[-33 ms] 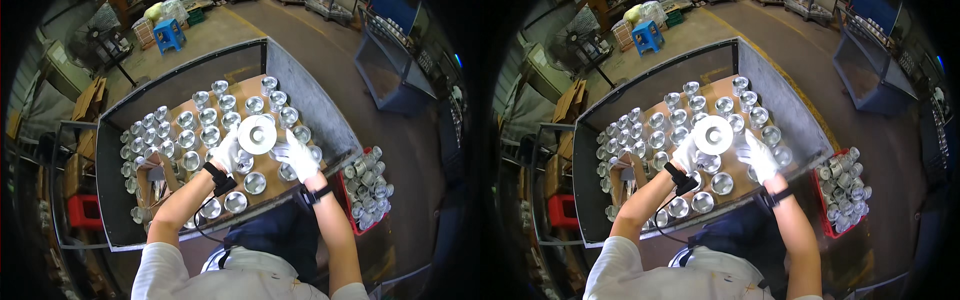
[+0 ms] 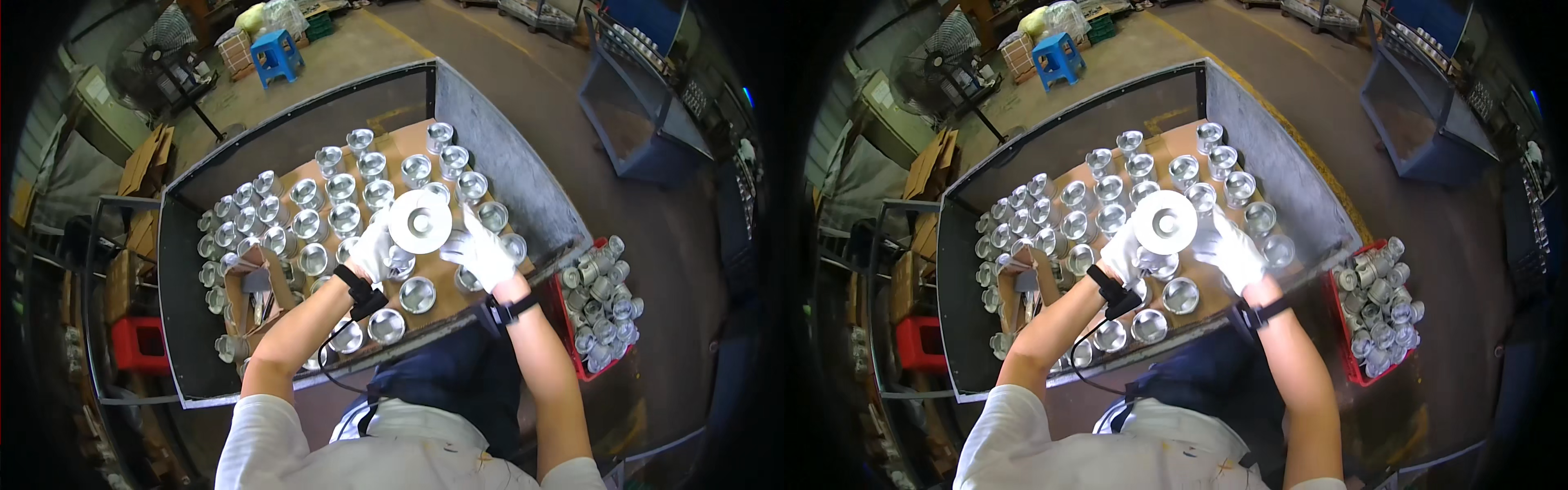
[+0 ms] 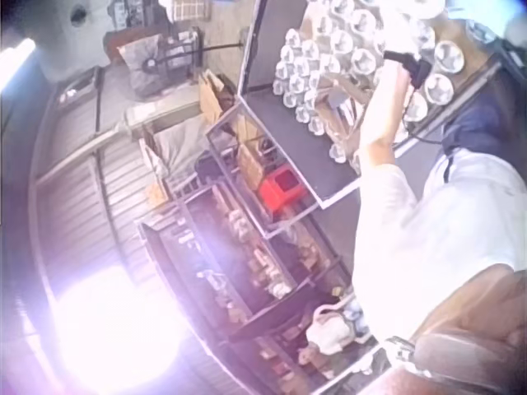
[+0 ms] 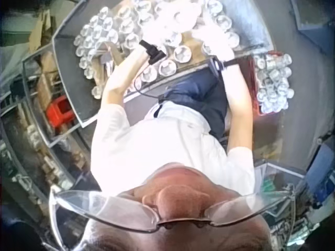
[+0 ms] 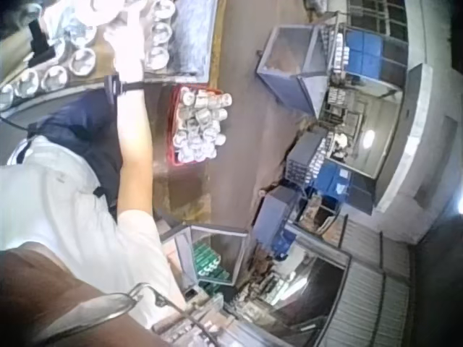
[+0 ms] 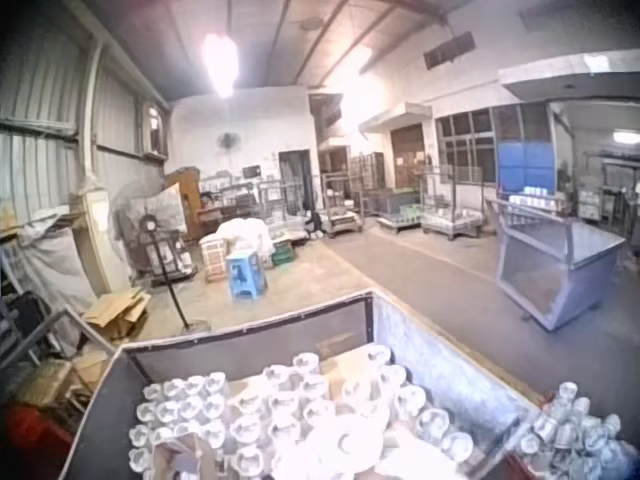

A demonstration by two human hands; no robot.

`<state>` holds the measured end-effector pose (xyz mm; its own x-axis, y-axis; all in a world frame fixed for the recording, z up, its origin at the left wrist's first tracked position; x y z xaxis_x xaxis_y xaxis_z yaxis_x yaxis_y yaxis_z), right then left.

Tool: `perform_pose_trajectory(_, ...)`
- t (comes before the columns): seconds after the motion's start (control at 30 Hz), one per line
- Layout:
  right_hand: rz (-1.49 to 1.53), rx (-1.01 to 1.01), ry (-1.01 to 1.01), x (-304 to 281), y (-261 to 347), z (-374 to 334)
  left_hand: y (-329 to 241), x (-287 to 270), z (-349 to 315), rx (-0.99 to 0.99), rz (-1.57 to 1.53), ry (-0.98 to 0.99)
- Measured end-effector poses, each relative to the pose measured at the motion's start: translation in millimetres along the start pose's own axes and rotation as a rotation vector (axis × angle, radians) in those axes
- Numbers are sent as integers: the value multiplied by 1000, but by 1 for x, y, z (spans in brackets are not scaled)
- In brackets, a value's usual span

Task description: Inspecting and moving metal pistons between containers in a warehouse environment.

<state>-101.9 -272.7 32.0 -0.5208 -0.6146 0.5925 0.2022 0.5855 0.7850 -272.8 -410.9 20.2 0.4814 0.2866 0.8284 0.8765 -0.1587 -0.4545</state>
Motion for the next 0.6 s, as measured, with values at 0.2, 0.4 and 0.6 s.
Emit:
perform_pose_trajectory(0.2, -170, 92, 29, 14, -32, 9, 27, -7, -26, -10, 174, -35)
perform_pose_trajectory(0.4, -150, -64, 163, 20, -41, -1, 41, -6, -30, -46, 88, -76)
perform_pose_trajectory(0.6, 209, 122, 23, 45, -35, -16, 27, -22, -36, -185, 146, 263)
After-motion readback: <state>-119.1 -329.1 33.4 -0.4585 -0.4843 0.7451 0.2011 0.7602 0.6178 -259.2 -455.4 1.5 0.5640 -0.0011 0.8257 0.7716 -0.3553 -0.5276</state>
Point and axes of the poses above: each hand's wrist, its own z-axis towards the middle knuckle, its own x-axis out of the palm, y = z × x, the point moved 1 cm from there along z, towards the middle knuckle, and after that the axes turned 9 degrees about -x, right-handed, at the moved point
